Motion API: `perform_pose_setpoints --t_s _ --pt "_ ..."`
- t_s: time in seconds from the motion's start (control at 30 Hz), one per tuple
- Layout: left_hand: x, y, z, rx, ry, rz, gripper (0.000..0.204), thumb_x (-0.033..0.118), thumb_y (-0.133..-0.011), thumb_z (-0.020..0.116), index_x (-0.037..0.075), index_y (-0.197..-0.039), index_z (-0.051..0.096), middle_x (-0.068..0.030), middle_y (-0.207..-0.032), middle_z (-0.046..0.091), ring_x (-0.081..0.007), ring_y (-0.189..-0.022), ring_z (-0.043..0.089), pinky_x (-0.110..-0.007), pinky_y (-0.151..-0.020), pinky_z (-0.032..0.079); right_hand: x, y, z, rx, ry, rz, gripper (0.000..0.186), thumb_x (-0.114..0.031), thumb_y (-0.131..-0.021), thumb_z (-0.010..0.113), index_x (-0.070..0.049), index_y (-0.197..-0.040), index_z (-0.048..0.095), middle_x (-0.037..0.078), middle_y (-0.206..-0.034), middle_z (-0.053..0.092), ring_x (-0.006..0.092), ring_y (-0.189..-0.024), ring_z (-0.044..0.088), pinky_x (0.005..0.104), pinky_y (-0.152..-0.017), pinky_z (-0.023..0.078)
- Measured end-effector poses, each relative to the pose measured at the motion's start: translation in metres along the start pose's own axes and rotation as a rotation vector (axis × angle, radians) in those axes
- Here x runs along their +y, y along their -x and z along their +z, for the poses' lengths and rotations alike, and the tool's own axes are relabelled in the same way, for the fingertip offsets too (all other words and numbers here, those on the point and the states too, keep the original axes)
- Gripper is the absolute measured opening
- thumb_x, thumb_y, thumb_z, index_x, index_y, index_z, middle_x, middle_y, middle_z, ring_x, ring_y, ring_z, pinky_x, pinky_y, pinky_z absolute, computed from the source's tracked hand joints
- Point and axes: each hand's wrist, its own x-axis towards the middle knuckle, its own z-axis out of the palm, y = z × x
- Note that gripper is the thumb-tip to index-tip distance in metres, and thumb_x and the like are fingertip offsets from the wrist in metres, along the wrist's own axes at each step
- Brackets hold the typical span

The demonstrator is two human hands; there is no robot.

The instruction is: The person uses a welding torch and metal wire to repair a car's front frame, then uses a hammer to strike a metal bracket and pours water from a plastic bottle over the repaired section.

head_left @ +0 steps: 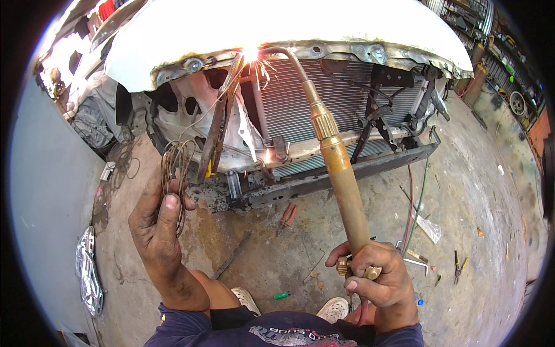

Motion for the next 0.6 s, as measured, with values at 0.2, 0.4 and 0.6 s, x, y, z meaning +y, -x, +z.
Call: perform_pose_setpoints --t_s 0.2,0.4,0.6 --pt "-0.0002 -0.0022 0.0017 -0.005 -0.001 0.022 0.045 0.007 -0.101 0.061 -0.01 -0.143 0.057 -0.0148 -0.113 0.072 -0.0158 -0.086 0.062 -0.028 -0.081 0.051 0.0019 0.0012 -0.0009 -0.002 -0.047 0.013 0.02 -0.007 -0.082 0.08 -0.005 -0.086 0.06 0.019 -0.098 0.07 0.0304 -0.102 0.074 0.0363 -0.077 0.056" --pt "0.0036 -0.0045 0.0022 -0.03 -0.021 0.022 0.046 0.007 -0.101 0.06 -0.01 -0.144 0.056 -0.0141 -0.112 0.071 -0.0156 -0.086 0.061 -0.029 -0.081 0.05 0.0004 -0.0006 -0.0006 -0.002 -0.024 -0.005 0.02 -0.006 -0.083 0.079 -0.005 -0.086 0.06 0.02 -0.1 0.071 0.0294 -0.101 0.074 0.0364 -0.076 0.056" --pt "0.0022 -0.0035 0.0031 0.004 -0.1 0.036 0.049 0.012 -0.101 0.057 -0.006 -0.146 0.056 -0.0169 -0.108 0.073 -0.0154 -0.08 0.061 -0.032 -0.08 0.051 0.0046 -0.0005 -0.0021 -0.009 -0.036 -0.05 0.019 -0.006 -0.083 0.079 -0.005 -0.086 0.06 0.02 -0.1 0.07 0.0294 -0.101 0.074 0.0363 -0.076 0.056"
